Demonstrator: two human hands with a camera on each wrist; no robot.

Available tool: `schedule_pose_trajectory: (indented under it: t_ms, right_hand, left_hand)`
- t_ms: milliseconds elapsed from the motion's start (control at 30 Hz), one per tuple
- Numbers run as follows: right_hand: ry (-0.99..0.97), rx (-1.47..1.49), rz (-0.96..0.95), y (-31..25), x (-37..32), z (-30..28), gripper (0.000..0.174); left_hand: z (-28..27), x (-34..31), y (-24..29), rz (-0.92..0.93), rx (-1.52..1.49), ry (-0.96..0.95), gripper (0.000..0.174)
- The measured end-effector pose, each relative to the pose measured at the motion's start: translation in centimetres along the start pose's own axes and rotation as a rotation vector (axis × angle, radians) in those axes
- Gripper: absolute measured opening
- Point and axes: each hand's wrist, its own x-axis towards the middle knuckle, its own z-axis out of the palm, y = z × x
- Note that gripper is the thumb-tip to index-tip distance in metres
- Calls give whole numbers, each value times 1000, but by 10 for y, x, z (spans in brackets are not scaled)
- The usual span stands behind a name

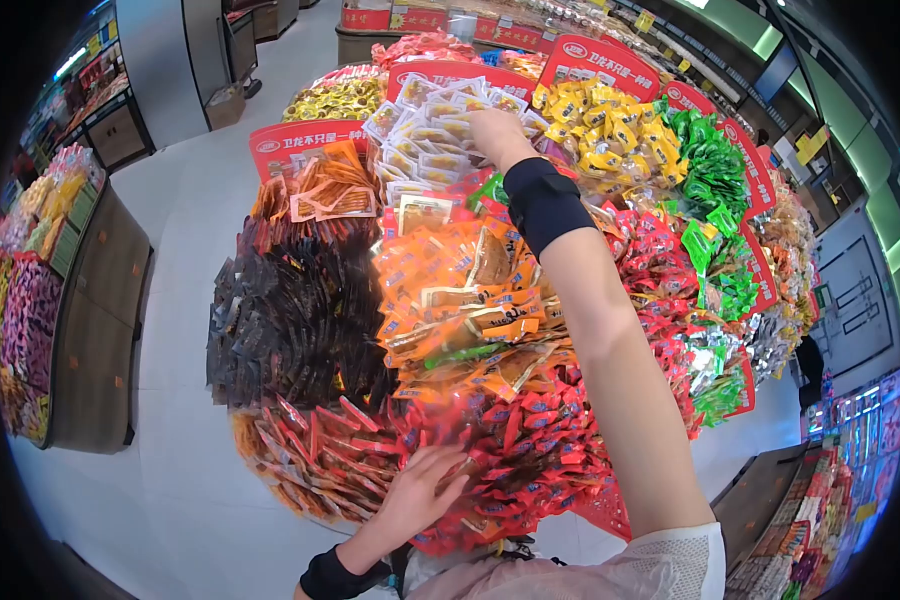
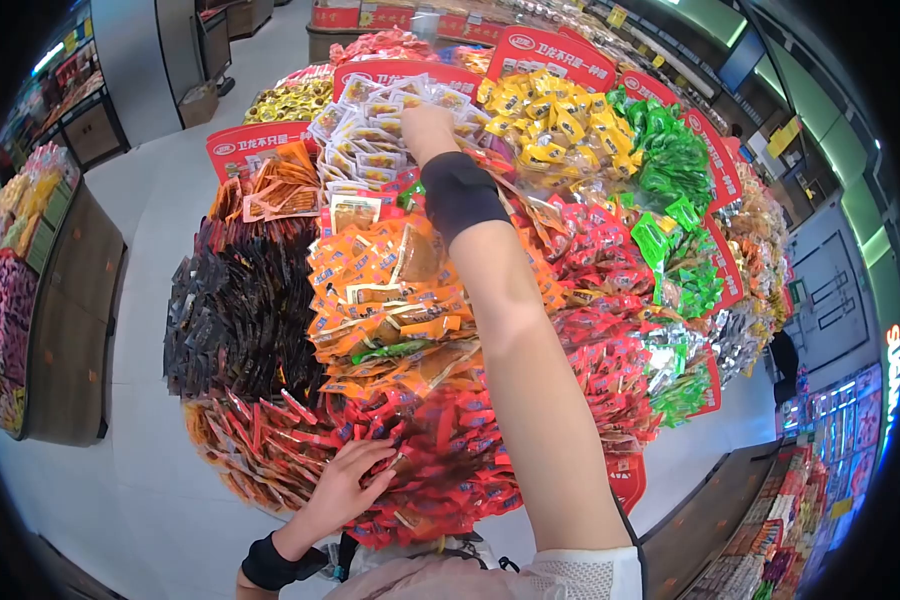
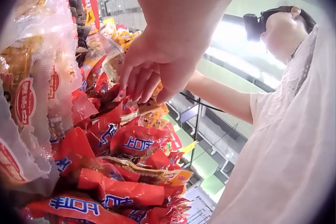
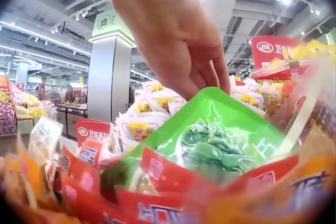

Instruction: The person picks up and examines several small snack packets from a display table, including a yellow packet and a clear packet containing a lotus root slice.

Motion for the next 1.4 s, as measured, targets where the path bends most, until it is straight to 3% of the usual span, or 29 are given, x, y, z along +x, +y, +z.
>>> schedule_pose_trajectory:
  t_ms: [100, 167, 233, 500, 600, 867, 933, 1033, 1067, 1167, 1400]
  right_hand:
    - [108, 52, -51, 3, 3, 16, 16]
    - [-8, 65, 63, -8, -20, -13, 17]
    - [39, 36, 119, -10, -21, -14, 22]
    - [114, 124, -18, 8, -76, -71, 22]
    - [126, 197, -23, 26, -127, -104, 24]
    - [530, 533, -3, 92, -306, -138, 22]
    - [545, 612, 36, 101, -359, -123, 20]
    - [328, 725, 156, 104, -437, -103, 19]
    - [357, 640, 148, 105, -459, -89, 19]
    - [250, 802, 347, 107, -512, -63, 18]
    - [345, 1184, 626, 114, -572, -39, 18]
  left_hand:
    - [2, 0, 2, 30, 66, 17, 26]
    - [7, -1, 2, 76, 132, 27, 25]
    - [12, -2, 4, 104, 185, 35, 25]
    - [27, -4, 14, 87, 311, 71, 26]
    - [36, -6, 17, 104, 388, 68, 24]
    - [60, -6, 17, 145, 504, 109, 24]
    - [68, -5, 19, 156, 526, 91, 24]
    - [82, 0, 27, 176, 554, 73, 23]
    - [86, 1, 29, 165, 541, 61, 23]
    - [96, -1, 29, 136, 529, 66, 22]
    - [101, -3, 33, 99, 497, 95, 21]
